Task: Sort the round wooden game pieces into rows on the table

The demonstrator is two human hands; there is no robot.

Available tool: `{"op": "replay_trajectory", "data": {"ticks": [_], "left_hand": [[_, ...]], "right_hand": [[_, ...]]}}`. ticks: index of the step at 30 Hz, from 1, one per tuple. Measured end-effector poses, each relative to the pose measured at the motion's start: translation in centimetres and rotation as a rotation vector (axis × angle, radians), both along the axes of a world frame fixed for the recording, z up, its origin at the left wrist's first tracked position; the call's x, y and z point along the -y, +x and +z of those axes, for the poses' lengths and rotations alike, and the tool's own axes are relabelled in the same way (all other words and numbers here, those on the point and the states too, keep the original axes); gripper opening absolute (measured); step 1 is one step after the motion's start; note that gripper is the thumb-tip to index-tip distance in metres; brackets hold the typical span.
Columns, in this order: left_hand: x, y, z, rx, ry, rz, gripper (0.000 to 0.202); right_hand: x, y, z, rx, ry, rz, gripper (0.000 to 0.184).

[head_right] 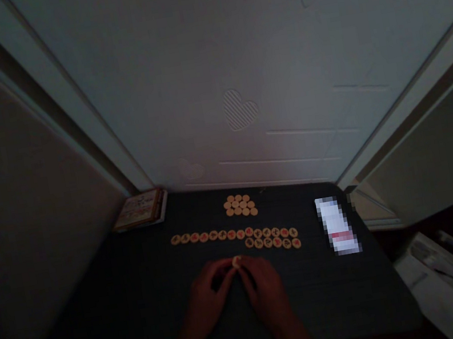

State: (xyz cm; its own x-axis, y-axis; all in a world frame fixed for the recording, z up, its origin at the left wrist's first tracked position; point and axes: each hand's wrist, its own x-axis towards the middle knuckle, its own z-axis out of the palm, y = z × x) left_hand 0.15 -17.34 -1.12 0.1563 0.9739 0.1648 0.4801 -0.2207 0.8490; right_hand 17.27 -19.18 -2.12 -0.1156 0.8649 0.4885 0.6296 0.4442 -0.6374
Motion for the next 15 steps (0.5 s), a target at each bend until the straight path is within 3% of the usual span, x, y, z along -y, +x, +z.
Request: {"op": "replay_trajectory", "data": {"ticks": [15], "left_hand": [[-0.24, 0.27, -0.36, -0.152, 0.115, -0.010, 0.016]], "right_hand": [[-0.41, 0.08, -0.79, 0.079, -0.018, -0.011, 0.028]]}}
